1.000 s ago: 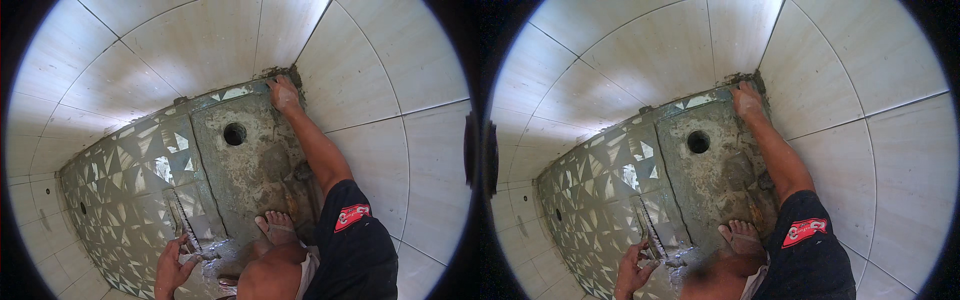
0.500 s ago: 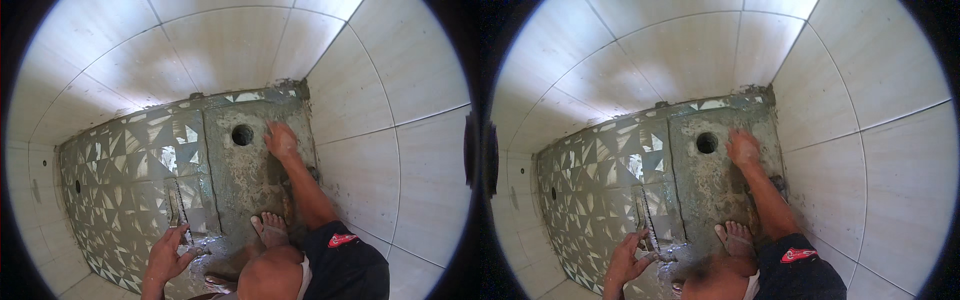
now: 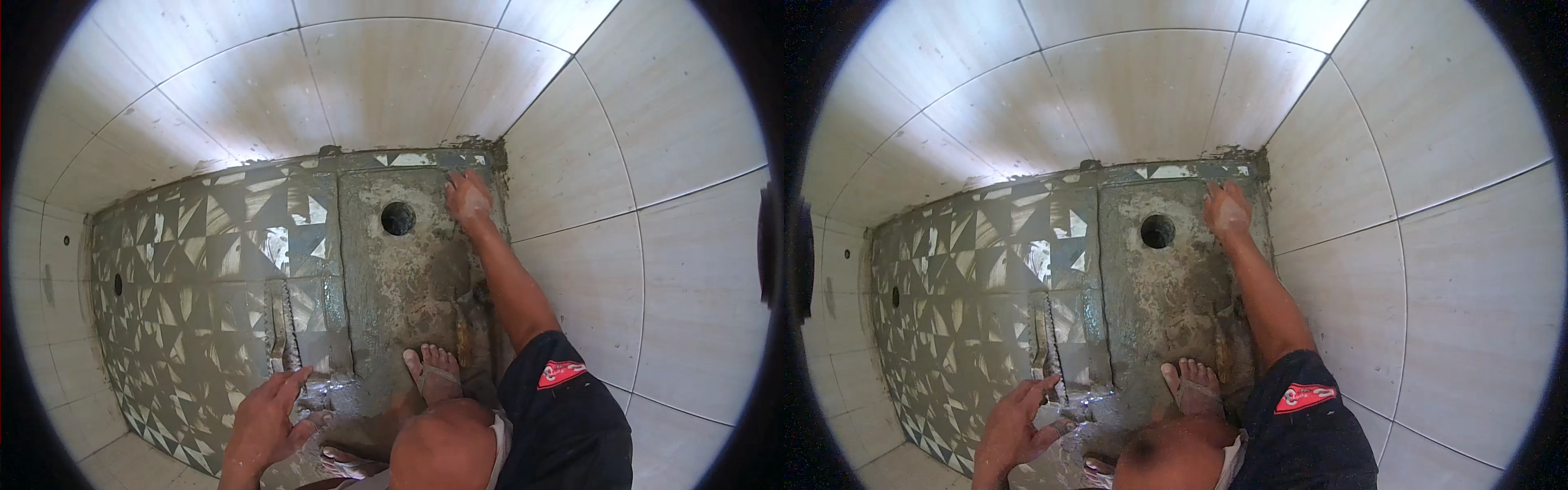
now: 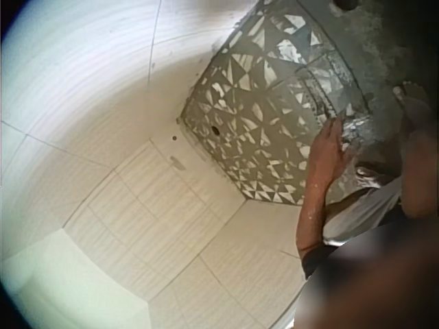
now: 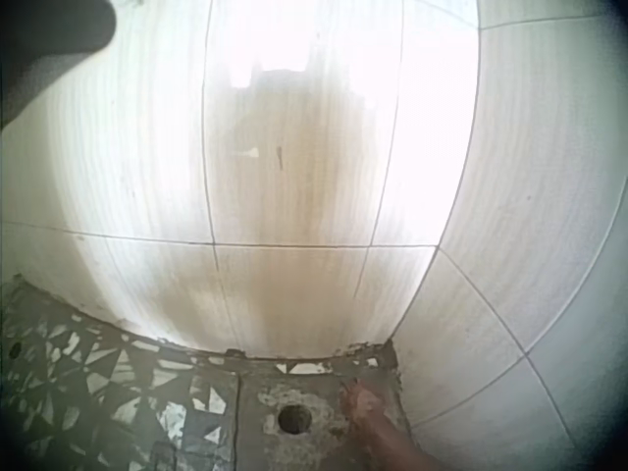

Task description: The recorder is applying cement and placing/leveling tiles on a bathroom floor.

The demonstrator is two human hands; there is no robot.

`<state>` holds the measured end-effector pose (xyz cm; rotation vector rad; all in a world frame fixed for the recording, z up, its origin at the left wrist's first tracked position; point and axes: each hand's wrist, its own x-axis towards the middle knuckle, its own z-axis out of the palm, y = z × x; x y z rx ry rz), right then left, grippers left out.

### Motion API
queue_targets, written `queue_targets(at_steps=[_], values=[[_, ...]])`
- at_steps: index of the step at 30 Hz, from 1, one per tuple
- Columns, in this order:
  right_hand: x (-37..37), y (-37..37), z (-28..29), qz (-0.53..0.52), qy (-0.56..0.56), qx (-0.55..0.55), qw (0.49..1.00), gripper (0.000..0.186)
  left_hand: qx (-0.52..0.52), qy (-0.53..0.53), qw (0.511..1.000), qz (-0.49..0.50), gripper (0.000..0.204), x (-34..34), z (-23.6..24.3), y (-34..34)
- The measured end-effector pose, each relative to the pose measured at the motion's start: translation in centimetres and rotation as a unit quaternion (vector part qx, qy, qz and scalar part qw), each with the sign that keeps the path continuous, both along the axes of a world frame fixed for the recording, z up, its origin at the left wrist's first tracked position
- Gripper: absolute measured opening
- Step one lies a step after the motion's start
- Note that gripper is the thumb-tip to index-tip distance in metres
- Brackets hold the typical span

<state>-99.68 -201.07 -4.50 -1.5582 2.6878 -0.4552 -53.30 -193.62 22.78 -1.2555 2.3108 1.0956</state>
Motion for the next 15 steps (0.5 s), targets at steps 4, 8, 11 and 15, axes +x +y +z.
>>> queue_targets(at_steps=[4, 8, 11, 15], values=[[-0.1, -0.8, 0.0, 0.010, -0.029, 0.002, 1.000, 0.038, -0.004, -0.032, 0.999, -0.013, 0.076, 0.0, -1.0, -0.1], [2.3, -0.5, 2.0, 0.015, -0.041, -0.034, 0.998, 0.038, 0.020, -0.041, 0.999, -0.004, 0.075, -0.6, -1.0, -0.8], [4.1, -0.1, 4.2, 0.039, -0.081, -0.090, 0.992, 0.038, 0.029, -0.052, 0.998, -0.001, 0.075, -0.9, -1.1, -1.1], [1.8, -0.7, 0.2, 0.016, -0.027, -0.059, 0.998, 0.040, 0.011, -0.033, 0.999, -0.014, 0.075, -0.9, -1.8, -1.1]])
